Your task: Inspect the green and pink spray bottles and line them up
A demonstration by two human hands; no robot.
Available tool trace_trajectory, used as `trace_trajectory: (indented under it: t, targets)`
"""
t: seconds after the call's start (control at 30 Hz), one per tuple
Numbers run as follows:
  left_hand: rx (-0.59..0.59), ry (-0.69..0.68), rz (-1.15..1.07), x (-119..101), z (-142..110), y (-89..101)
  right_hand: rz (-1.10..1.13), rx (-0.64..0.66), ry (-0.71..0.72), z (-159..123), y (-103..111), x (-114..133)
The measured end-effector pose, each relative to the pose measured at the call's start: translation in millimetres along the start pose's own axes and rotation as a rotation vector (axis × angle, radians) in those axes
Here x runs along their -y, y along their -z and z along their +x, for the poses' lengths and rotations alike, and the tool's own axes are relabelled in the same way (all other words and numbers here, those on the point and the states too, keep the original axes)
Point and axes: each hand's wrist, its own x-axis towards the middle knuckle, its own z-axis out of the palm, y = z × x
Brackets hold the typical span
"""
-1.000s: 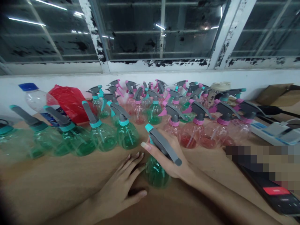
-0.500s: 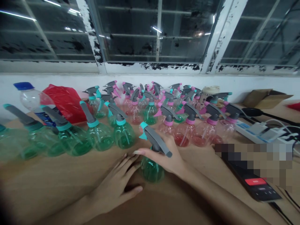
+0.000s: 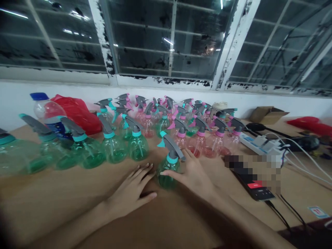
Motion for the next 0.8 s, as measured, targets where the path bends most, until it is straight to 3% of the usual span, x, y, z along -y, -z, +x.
trace_trajectory:
  t: [0.53,0.7,0.8]
  targets:
    - [0.014,-0.004,0.017,3.7,-33.6,10.6,0.068,-0.128,-0.019,77.3,-60.6,-14.2]
    - [-0.018,-0.002,-0.012,5.1,-33.4,8.5,0.073,-0.151,-0.04,80.8,-64.2,-11.1]
    - [-0.008,0.002,-0.009,5.6,-32.5,9.2,0.071,-0.155,-0.043,66.3,-52.8,-5.3]
